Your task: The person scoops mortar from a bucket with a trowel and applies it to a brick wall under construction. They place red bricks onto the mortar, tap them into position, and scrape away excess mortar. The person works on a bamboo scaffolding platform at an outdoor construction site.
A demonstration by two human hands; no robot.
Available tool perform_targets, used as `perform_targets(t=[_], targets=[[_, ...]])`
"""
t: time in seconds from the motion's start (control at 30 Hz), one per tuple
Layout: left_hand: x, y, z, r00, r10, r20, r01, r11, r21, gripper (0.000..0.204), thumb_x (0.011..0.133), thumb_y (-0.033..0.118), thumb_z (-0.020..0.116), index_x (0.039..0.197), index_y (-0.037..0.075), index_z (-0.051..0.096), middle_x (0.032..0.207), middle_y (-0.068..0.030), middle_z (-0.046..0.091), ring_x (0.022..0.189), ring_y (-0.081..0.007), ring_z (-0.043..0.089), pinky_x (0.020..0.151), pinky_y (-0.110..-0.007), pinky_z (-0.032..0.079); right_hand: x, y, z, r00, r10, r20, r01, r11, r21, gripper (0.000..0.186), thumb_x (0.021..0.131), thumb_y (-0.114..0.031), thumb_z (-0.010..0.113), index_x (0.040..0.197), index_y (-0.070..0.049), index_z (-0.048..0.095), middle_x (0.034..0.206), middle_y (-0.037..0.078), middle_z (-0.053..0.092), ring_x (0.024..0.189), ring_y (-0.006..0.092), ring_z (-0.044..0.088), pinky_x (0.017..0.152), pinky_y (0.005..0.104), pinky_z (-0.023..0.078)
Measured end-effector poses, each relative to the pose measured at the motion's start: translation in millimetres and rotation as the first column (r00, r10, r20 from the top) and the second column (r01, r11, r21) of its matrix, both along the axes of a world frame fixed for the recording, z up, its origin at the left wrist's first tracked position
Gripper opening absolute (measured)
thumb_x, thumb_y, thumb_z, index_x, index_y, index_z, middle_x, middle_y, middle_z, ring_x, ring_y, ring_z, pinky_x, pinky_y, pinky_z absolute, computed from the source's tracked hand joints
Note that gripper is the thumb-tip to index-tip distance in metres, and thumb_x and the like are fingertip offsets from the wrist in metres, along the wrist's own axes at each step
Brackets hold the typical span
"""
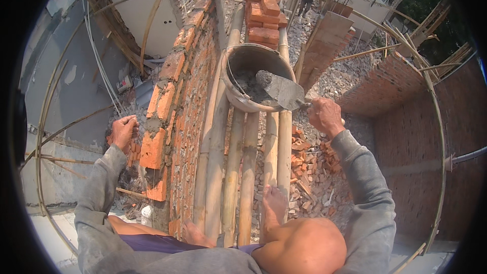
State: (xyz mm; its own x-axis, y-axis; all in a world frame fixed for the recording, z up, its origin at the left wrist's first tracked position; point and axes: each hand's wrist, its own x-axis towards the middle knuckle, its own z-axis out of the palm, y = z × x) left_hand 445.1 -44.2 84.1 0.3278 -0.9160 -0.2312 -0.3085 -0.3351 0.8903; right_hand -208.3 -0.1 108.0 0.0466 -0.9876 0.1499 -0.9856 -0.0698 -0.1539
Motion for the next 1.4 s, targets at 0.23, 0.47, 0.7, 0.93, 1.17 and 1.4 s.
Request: perform_targets(t=[0.23,0.47,0.7,0.93,1.17,1.4], targets=[[21.8,-24.3,-18.9,0.988,-0.055,0.142,0.064,0.997,-0.054,0.056,0.090,0.020,0.075,0.135,-0.011,0.065,0.126,-0.0225,0.072,0.116,-0.0295,0.070,0.099,-0.036,0.053,30.8,23.3,88.8,0.990,0.011,0.142,-0.034,0.987,0.159,0.026,0.086,-0.020,0.071,0.086,0.003,0.061,0.079,0.023,0.063,0.077,0.0426,0.066,0.072,0.0503,0.051],[31.0,-43.7,-44.9,0.978,-0.206,0.025,0.199,0.964,0.179,0.098,0.088,0.038,0.075,0.162,-0.007,0.029,0.165,-0.0292,0.035,0.156,-0.0377,0.032,0.125,-0.047,0.028,147.0,59.0,140.8,0.637,-0.318,0.702,-0.406,0.635,0.657,0.018,0.096,-0.012,0.066,0.105,0.001,0.058,0.086,0.006,0.064,0.073,0.0126,0.064,0.065,0.0328,0.059],[19.0,-47.9,-68.6,0.937,-0.349,-0.014,0.341,0.907,0.248,0.114,0.085,0.044,0.079,0.165,-0.007,0.017,0.171,-0.0300,0.021,0.161,-0.0370,0.020,0.129,-0.046,0.023,301.5,101.8,7.0,0.072,-0.445,0.893,-0.358,0.824,0.440,0.020,0.092,-0.008,0.065,0.105,0.007,0.063,0.072,0.008,0.063,0.057,0.0124,0.060,0.052,0.0287,0.049],[13.1,-54.9,-80.6,0.943,-0.267,-0.197,0.316,0.902,0.293,0.122,0.082,0.047,0.081,0.167,-0.003,0.011,0.172,-0.0277,0.016,0.161,-0.0374,0.018,0.128,-0.050,0.019,393.1,135.6,-75.3,0.121,-0.242,0.963,0.235,0.949,0.209,0.016,0.088,0.001,0.060,0.102,0.008,0.064,0.089,0.012,0.068,0.078,0.0200,0.064,0.068,0.0344,0.052],[5.3,-63.8,-93.9,0.938,-0.289,-0.191,0.336,0.895,0.293,0.094,0.087,0.045,0.079,0.159,0.001,0.037,0.158,-0.0216,0.044,0.151,-0.0306,0.036,0.123,-0.046,0.029,464.8,149.7,-86.7,0.476,-0.238,0.847,0.034,0.967,0.253,0.018,0.091,0.000,0.059,0.108,0.004,0.061,0.084,0.016,0.063,0.082,0.0261,0.065,0.074,0.0391,0.051],[6.5,-68.6,-86.2,0.899,-0.246,-0.362,0.361,0.885,0.295,0.079,0.092,0.031,0.078,0.153,-0.004,0.042,0.120,-0.0090,0.069,0.103,-0.0157,0.069,0.090,-0.031,0.055,414.7,127.1,-94.1,-0.101,-0.497,0.862,-0.139,0.865,0.482,0.026,0.104,-0.017,0.053,0.114,0.003,0.066,0.079,0.004,0.062,0.063,0.0108,0.059,0.054,0.0283,0.048]])
